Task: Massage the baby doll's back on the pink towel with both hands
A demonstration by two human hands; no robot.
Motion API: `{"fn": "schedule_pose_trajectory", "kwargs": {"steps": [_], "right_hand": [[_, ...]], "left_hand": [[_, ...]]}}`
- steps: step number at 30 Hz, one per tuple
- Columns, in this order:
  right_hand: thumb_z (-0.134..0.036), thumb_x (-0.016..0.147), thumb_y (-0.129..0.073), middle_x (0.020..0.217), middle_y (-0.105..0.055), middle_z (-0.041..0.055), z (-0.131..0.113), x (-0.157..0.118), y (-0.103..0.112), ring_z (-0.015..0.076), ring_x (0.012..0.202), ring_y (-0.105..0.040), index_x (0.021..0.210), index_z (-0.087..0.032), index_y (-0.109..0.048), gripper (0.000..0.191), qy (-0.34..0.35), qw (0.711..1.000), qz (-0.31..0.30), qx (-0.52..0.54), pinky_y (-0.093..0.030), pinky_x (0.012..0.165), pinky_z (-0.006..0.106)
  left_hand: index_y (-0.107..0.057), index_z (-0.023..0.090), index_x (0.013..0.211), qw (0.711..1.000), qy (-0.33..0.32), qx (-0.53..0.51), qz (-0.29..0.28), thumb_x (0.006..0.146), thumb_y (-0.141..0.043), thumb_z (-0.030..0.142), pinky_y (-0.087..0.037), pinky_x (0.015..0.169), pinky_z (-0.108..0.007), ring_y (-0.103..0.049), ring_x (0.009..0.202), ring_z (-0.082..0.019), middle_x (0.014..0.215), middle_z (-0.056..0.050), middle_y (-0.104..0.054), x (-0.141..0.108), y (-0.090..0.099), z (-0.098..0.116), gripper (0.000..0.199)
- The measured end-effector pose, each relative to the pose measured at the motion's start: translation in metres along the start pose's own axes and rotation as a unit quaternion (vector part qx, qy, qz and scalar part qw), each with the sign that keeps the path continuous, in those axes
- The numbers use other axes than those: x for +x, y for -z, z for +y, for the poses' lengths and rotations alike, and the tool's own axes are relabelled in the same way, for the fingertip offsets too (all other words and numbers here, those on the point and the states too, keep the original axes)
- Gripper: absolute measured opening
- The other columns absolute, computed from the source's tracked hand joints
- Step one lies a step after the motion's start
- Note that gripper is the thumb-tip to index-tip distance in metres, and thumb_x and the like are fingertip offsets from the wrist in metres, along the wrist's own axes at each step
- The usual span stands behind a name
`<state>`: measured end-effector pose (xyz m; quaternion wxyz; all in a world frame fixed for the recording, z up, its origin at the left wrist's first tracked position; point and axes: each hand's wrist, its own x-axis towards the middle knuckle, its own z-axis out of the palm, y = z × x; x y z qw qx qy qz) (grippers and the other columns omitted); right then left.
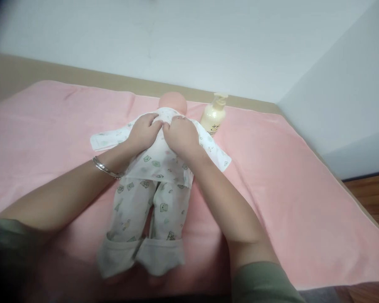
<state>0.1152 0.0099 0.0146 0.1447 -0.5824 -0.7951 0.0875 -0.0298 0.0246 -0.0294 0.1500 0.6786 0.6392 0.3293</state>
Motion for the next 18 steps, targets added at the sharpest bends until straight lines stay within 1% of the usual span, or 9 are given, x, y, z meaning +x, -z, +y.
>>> {"fn": "schedule_pose_trajectory", "kwargs": {"steps": [3, 5, 7, 9, 11, 12, 14, 16, 18], "right_hand": [[-0.028, 0.106, -0.035, 0.112, -0.076, 0.0219, -0.008, -0.009, 0.002, 0.0345, 0.111, -0.071, 0.108, -0.011, -0.072, 0.040, 0.010, 0.999, -0.006, -0.038, -0.055, 0.095, 0.043], [-0.026, 0.105, -0.036, 0.111, -0.076, 0.0214, -0.010, -0.010, 0.001, 0.0343, 0.109, -0.071, 0.102, -0.013, -0.072, 0.038, 0.019, 0.999, -0.009, -0.050, -0.056, 0.094, 0.044], [-0.028, 0.105, -0.036, 0.120, -0.075, 0.0214, -0.007, -0.006, 0.000, 0.0352, 0.113, -0.071, 0.110, -0.013, -0.072, 0.040, 0.013, 0.999, -0.012, -0.027, -0.056, 0.096, 0.046], [-0.034, 0.105, -0.035, 0.137, -0.070, 0.0225, 0.001, 0.002, -0.004, 0.0370, 0.127, -0.066, 0.130, -0.009, -0.067, 0.048, 0.003, 1.000, -0.010, 0.018, -0.054, 0.106, 0.050], [-0.039, 0.105, -0.035, 0.155, -0.058, 0.0251, 0.011, 0.012, -0.008, 0.0387, 0.144, -0.055, 0.146, -0.003, -0.057, 0.059, -0.010, 0.999, -0.006, 0.049, -0.046, 0.119, 0.053], [-0.041, 0.105, -0.034, 0.160, -0.052, 0.0267, 0.014, 0.016, -0.011, 0.0394, 0.151, -0.048, 0.150, 0.001, -0.052, 0.064, -0.015, 0.998, -0.005, 0.054, -0.041, 0.124, 0.054], [-0.044, 0.105, -0.035, 0.166, -0.045, 0.0285, 0.020, 0.021, -0.015, 0.0405, 0.157, -0.040, 0.153, 0.004, -0.048, 0.069, -0.020, 0.998, -0.006, 0.056, -0.034, 0.129, 0.055], [-0.045, 0.105, -0.035, 0.165, -0.045, 0.0286, 0.022, 0.022, -0.018, 0.0407, 0.156, -0.042, 0.153, 0.004, -0.049, 0.070, -0.011, 0.998, -0.005, 0.060, -0.033, 0.130, 0.056], [-0.046, 0.104, -0.036, 0.162, -0.049, 0.0277, 0.023, 0.022, -0.020, 0.0398, 0.152, -0.046, 0.150, 0.001, -0.053, 0.068, 0.001, 0.998, 0.001, 0.069, -0.035, 0.129, 0.055]], "left_hand": [[-0.073, 0.014, 0.112, 1.000, 0.001, -0.008, 0.013, 0.095, -0.036, 0.035, -0.049, 0.112, -0.043, -0.065, 0.119, -0.030, 0.124, -0.015, -0.075, -0.002, 0.000, 0.003, 0.046], [-0.074, 0.015, 0.110, 1.000, -0.005, -0.009, 0.013, 0.095, -0.035, 0.035, -0.050, 0.111, -0.042, -0.065, 0.116, -0.029, 0.123, -0.014, -0.076, -0.003, 0.000, 0.004, 0.046], [-0.074, 0.015, 0.111, 1.000, -0.003, -0.010, 0.013, 0.096, -0.035, 0.035, -0.050, 0.111, -0.042, -0.065, 0.116, -0.029, 0.124, -0.014, -0.076, -0.004, 0.000, 0.004, 0.046], [-0.074, 0.013, 0.115, 1.000, 0.002, -0.006, 0.016, 0.096, -0.036, 0.035, -0.049, 0.114, -0.043, -0.065, 0.120, -0.030, 0.128, -0.016, -0.074, -0.003, -0.001, 0.004, 0.047], [-0.072, 0.012, 0.122, 1.000, 0.007, -0.002, 0.022, 0.097, -0.037, 0.036, -0.046, 0.119, -0.044, -0.063, 0.127, -0.031, 0.135, -0.017, -0.072, -0.002, -0.003, 0.002, 0.049], [-0.071, 0.011, 0.126, 1.000, 0.010, -0.001, 0.023, 0.097, -0.038, 0.036, -0.045, 0.121, -0.045, -0.062, 0.130, -0.032, 0.138, -0.017, -0.070, -0.002, -0.004, 0.002, 0.050], [-0.069, 0.010, 0.129, 1.000, 0.014, -0.004, 0.025, 0.098, -0.039, 0.035, -0.043, 0.123, -0.047, -0.060, 0.134, -0.033, 0.142, -0.018, -0.068, -0.002, -0.006, 0.001, 0.051], [-0.070, 0.010, 0.128, 0.999, 0.016, -0.014, 0.034, 0.097, -0.040, 0.034, -0.044, 0.123, -0.047, -0.060, 0.134, -0.032, 0.141, -0.017, -0.069, -0.003, -0.007, 0.001, 0.049], [-0.070, 0.012, 0.125, 0.998, 0.023, -0.021, 0.052, 0.097, -0.041, 0.033, -0.045, 0.121, -0.046, -0.061, 0.131, -0.031, 0.138, -0.016, -0.070, -0.006, -0.008, 0.002, 0.046]]}}
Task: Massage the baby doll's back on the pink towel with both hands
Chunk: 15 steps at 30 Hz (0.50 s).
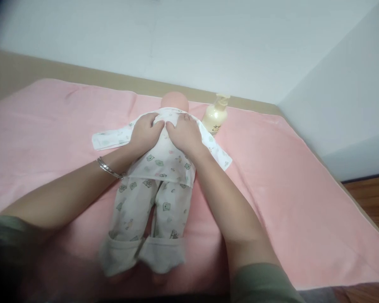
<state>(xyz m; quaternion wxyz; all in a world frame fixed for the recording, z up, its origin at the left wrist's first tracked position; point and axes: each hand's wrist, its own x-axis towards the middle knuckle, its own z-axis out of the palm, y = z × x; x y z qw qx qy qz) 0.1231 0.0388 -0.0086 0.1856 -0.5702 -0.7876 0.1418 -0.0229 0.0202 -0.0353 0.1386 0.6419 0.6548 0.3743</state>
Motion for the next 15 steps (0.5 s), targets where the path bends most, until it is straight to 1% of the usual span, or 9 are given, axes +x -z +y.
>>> {"fn": "schedule_pose_trajectory", "kwargs": {"steps": [4, 6, 8, 11, 13, 15], "right_hand": [[-0.048, 0.102, -0.039, 0.152, -0.060, 0.0254, 0.006, 0.002, -0.001, 0.0384, 0.142, -0.055, 0.144, -0.003, -0.058, 0.064, 0.023, 0.999, 0.015, 0.018, -0.041, 0.123, 0.054], [-0.047, 0.102, -0.040, 0.148, -0.063, 0.0247, 0.008, 0.003, 0.001, 0.0379, 0.138, -0.058, 0.142, -0.003, -0.059, 0.062, 0.031, 0.999, 0.019, 0.019, -0.043, 0.121, 0.053], [-0.045, 0.103, -0.039, 0.146, -0.064, 0.0241, 0.005, 0.000, 0.003, 0.0368, 0.135, -0.060, 0.142, -0.003, -0.059, 0.060, 0.036, 0.999, 0.017, 0.005, -0.045, 0.120, 0.051], [-0.040, 0.107, -0.033, 0.139, -0.068, 0.0251, -0.012, -0.012, 0.006, 0.0363, 0.132, -0.062, 0.136, -0.002, -0.062, 0.056, 0.014, 0.998, 0.015, -0.061, -0.048, 0.115, 0.049], [-0.037, 0.109, -0.030, 0.129, -0.071, 0.0280, -0.028, -0.024, 0.006, 0.0378, 0.127, -0.064, 0.130, 0.000, -0.066, 0.055, -0.017, 0.992, 0.020, -0.127, -0.052, 0.107, 0.048], [-0.035, 0.110, -0.029, 0.122, -0.071, 0.0308, -0.040, -0.035, 0.004, 0.0392, 0.121, -0.066, 0.125, 0.002, -0.068, 0.056, -0.026, 0.983, 0.030, -0.177, -0.054, 0.100, 0.048]], "left_hand": [[-0.069, 0.012, 0.123, 0.999, 0.004, 0.029, 0.025, 0.097, -0.041, 0.029, -0.048, 0.116, -0.046, -0.063, 0.127, -0.032, 0.132, -0.016, -0.071, -0.012, -0.002, 0.008, 0.041], [-0.068, 0.012, 0.122, 0.997, -0.020, 0.063, 0.027, 0.098, -0.039, 0.026, -0.048, 0.115, -0.047, -0.063, 0.126, -0.033, 0.128, -0.018, -0.071, -0.018, -0.002, 0.013, 0.040], [-0.068, 0.012, 0.119, 0.994, -0.048, 0.091, 0.021, 0.098, -0.036, 0.023, -0.047, 0.114, -0.047, -0.063, 0.125, -0.033, 0.126, -0.018, -0.071, -0.020, 0.000, 0.016, 0.040], [-0.069, 0.013, 0.113, 0.994, -0.060, 0.090, -0.011, 0.097, -0.036, 0.022, -0.048, 0.112, -0.045, -0.064, 0.122, -0.032, 0.125, -0.017, -0.072, -0.014, 0.005, 0.015, 0.038], [-0.070, 0.013, 0.107, 0.996, -0.044, 0.071, -0.038, 0.097, -0.038, 0.027, -0.051, 0.107, -0.044, -0.065, 0.117, -0.030, 0.123, -0.016, -0.074, -0.008, 0.011, 0.012, 0.036], [-0.070, 0.014, 0.103, 0.996, -0.021, 0.065, -0.049, 0.097, -0.038, 0.032, -0.053, 0.100, -0.043, -0.066, 0.112, -0.030, 0.120, -0.016, -0.075, -0.002, 0.015, 0.009, 0.037]]}}
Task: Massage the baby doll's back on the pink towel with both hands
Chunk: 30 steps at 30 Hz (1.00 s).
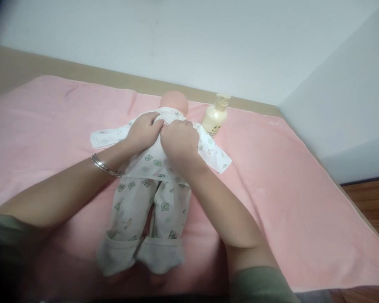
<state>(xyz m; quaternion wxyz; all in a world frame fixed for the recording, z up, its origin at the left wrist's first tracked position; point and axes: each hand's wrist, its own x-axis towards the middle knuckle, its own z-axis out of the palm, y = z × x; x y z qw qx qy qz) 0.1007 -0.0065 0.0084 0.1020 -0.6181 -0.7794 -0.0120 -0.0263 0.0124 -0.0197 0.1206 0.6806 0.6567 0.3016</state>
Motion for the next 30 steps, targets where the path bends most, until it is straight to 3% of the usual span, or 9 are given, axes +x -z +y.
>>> {"fn": "schedule_pose_trajectory", "kwargs": {"steps": [4, 8, 11, 16, 21, 24, 28, 30], "right_hand": [[-0.030, 0.108, -0.031, 0.120, -0.072, 0.0302, 0.001, 0.000, -0.002, 0.0394, 0.121, -0.065, 0.115, -0.001, -0.072, 0.051, 0.033, 0.999, 0.001, 0.020, -0.053, 0.104, 0.051], [-0.034, 0.105, -0.037, 0.145, -0.064, 0.0274, 0.024, 0.025, -0.011, 0.0376, 0.138, -0.058, 0.138, 0.002, -0.061, 0.054, 0.050, 0.991, -0.009, 0.123, -0.046, 0.119, 0.050], [-0.034, 0.103, -0.040, 0.150, -0.061, 0.0255, 0.033, 0.035, -0.014, 0.0354, 0.138, -0.058, 0.143, 0.001, -0.057, 0.056, 0.064, 0.986, -0.006, 0.154, -0.044, 0.121, 0.048], [-0.027, 0.107, -0.031, 0.127, -0.072, 0.0258, 0.018, 0.018, -0.007, 0.0349, 0.121, -0.067, 0.121, -0.003, -0.069, 0.047, 0.072, 0.997, -0.001, 0.039, -0.051, 0.107, 0.046], [-0.024, 0.105, -0.034, 0.090, -0.074, 0.0185, -0.002, -0.006, 0.004, 0.0279, 0.084, -0.070, 0.086, -0.014, -0.070, 0.042, 0.089, 0.995, 0.008, -0.040, -0.053, 0.077, 0.038], [-0.025, 0.105, -0.034, 0.090, -0.075, 0.0167, -0.001, -0.004, 0.006, 0.0274, 0.085, -0.071, 0.088, -0.015, -0.070, 0.041, 0.066, 0.998, -0.004, -0.013, -0.051, 0.075, 0.036], [-0.033, 0.105, -0.032, 0.111, -0.077, 0.0190, 0.015, 0.016, -0.002, 0.0320, 0.105, -0.072, 0.110, -0.012, -0.071, 0.044, 0.019, 0.998, -0.003, 0.063, -0.052, 0.084, 0.038], [-0.037, 0.103, -0.033, 0.115, -0.077, 0.0177, 0.025, 0.026, -0.008, 0.0322, 0.107, -0.071, 0.112, -0.014, -0.070, 0.045, 0.012, 0.996, -0.003, 0.093, -0.051, 0.084, 0.038]], "left_hand": [[-0.071, 0.013, 0.101, 0.997, 0.030, 0.068, 0.017, 0.099, -0.035, 0.034, -0.053, 0.093, -0.042, -0.067, 0.108, -0.032, 0.116, -0.018, -0.075, -0.004, 0.004, 0.003, 0.041], [-0.071, 0.011, 0.097, 0.990, -0.007, 0.134, 0.039, 0.098, -0.036, 0.026, -0.052, 0.097, -0.041, -0.067, 0.108, -0.032, 0.108, -0.019, -0.073, -0.017, -0.001, 0.013, 0.037], [-0.070, 0.012, 0.095, 0.989, -0.038, 0.134, 0.046, 0.095, -0.039, 0.020, -0.052, 0.101, -0.044, -0.067, 0.109, -0.033, 0.107, -0.020, -0.072, -0.023, -0.005, 0.018, 0.032], [-0.070, 0.014, 0.105, 0.997, -0.011, 0.073, 0.004, 0.096, -0.037, 0.024, -0.052, 0.103, -0.044, -0.065, 0.120, -0.033, 0.124, -0.018, -0.072, -0.011, 0.002, 0.010, 0.036], [-0.069, 0.018, 0.103, 0.998, 0.056, 0.011, -0.019, 0.098, -0.035, 0.033, -0.053, 0.087, -0.040, -0.068, 0.104, -0.029, 0.116, -0.013, -0.076, 0.002, 0.008, -0.003, 0.038], [-0.069, 0.016, 0.106, 0.996, 0.060, 0.063, 0.002, 0.099, -0.036, 0.034, -0.052, 0.090, -0.039, -0.067, 0.108, -0.031, 0.116, -0.016, -0.074, -0.002, 0.008, 0.003, 0.038], [-0.069, 0.011, 0.107, 0.991, 0.035, 0.131, 0.014, 0.099, -0.035, 0.026, -0.051, 0.099, -0.041, -0.066, 0.112, -0.033, 0.113, -0.019, -0.072, -0.014, 0.004, 0.016, 0.038], [-0.070, 0.010, 0.104, 0.991, 0.003, 0.134, 0.020, 0.099, -0.037, 0.024, -0.051, 0.102, -0.043, -0.066, 0.112, -0.034, 0.110, -0.021, -0.072, -0.020, -0.001, 0.019, 0.037]]}}
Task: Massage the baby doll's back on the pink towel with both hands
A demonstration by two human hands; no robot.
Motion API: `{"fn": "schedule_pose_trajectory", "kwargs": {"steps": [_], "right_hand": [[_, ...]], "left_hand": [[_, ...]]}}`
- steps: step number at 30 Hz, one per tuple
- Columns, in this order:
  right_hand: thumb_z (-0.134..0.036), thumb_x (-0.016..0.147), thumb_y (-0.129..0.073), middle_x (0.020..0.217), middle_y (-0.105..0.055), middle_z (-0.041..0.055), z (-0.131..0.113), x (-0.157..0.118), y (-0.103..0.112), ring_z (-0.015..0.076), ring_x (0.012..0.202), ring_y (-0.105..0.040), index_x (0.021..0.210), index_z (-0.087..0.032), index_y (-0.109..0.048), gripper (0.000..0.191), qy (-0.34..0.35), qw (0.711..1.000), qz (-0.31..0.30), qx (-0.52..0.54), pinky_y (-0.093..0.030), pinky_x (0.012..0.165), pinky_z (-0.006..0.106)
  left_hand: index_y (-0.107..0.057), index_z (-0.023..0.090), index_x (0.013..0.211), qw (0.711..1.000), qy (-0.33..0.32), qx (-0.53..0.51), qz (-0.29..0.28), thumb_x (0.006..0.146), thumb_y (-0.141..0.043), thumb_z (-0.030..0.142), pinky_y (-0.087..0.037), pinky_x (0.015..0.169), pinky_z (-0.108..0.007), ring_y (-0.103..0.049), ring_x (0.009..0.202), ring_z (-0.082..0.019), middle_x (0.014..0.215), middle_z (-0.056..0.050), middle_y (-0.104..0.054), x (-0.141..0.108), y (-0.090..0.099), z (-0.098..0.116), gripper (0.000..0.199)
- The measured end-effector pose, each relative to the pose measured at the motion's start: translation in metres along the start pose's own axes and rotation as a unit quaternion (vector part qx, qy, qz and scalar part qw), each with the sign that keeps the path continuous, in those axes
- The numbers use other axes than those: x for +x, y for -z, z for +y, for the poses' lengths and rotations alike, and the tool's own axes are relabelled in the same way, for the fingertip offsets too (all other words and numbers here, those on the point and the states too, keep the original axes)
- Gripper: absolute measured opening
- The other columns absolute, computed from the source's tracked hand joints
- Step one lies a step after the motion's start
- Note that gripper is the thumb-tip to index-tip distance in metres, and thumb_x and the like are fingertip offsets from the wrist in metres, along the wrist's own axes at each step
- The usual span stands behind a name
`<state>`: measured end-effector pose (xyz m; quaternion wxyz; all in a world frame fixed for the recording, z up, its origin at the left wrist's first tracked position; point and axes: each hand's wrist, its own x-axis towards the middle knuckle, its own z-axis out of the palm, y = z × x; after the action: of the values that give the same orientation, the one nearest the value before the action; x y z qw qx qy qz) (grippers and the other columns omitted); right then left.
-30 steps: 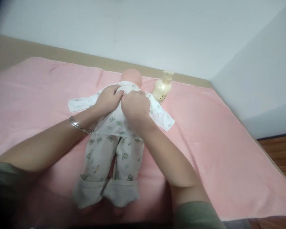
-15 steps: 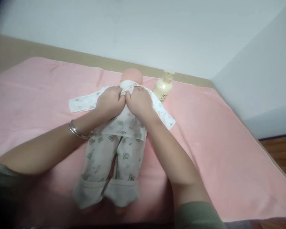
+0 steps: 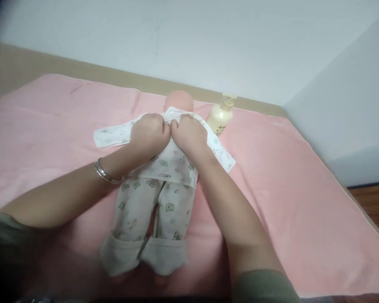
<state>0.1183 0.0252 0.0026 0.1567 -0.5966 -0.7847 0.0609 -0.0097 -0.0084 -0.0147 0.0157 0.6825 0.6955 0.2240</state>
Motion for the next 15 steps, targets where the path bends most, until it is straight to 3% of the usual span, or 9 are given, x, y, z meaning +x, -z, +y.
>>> {"fn": "schedule_pose_trajectory", "kwargs": {"steps": [4, 8, 12, 15], "right_hand": [[-0.040, 0.102, -0.034, 0.107, -0.078, 0.0145, 0.012, 0.009, -0.003, 0.0293, 0.096, -0.070, 0.105, -0.018, -0.071, 0.043, 0.026, 1.000, 0.004, 0.013, -0.049, 0.078, 0.036], [-0.037, 0.104, -0.031, 0.098, -0.077, 0.0169, -0.002, -0.002, 0.005, 0.0299, 0.090, -0.070, 0.094, -0.016, -0.071, 0.046, 0.012, 0.999, 0.002, -0.035, -0.049, 0.077, 0.038], [-0.037, 0.105, -0.035, 0.084, -0.074, 0.0150, -0.026, -0.024, 0.019, 0.0288, 0.082, -0.070, 0.083, -0.018, -0.068, 0.044, 0.004, 0.998, -0.041, -0.054, -0.049, 0.072, 0.038], [-0.036, 0.106, -0.033, 0.088, -0.074, 0.0141, -0.031, -0.031, 0.022, 0.0300, 0.086, -0.071, 0.086, -0.019, -0.068, 0.045, 0.017, 0.997, -0.058, -0.052, -0.052, 0.075, 0.040]], "left_hand": [[-0.072, 0.011, 0.098, 0.997, -0.068, -0.023, 0.031, 0.097, -0.041, 0.020, -0.050, 0.104, -0.046, -0.065, 0.112, -0.034, 0.107, -0.021, -0.071, -0.006, -0.009, 0.003, 0.032], [-0.071, 0.010, 0.111, 0.997, -0.043, -0.062, 0.002, 0.097, -0.038, 0.022, -0.050, 0.109, -0.044, -0.063, 0.120, -0.032, 0.122, -0.020, -0.072, 0.004, -0.006, -0.004, 0.038], [-0.071, 0.014, 0.097, 0.991, -0.007, -0.125, -0.051, 0.101, -0.031, 0.031, -0.053, 0.089, -0.040, -0.066, 0.096, -0.027, 0.106, -0.015, -0.076, 0.023, 0.000, -0.021, 0.044], [-0.069, 0.016, 0.086, 0.989, 0.003, -0.139, -0.049, 0.103, -0.028, 0.034, -0.051, 0.082, -0.037, -0.064, 0.086, -0.024, 0.096, -0.012, -0.074, 0.028, 0.000, -0.026, 0.047]]}}
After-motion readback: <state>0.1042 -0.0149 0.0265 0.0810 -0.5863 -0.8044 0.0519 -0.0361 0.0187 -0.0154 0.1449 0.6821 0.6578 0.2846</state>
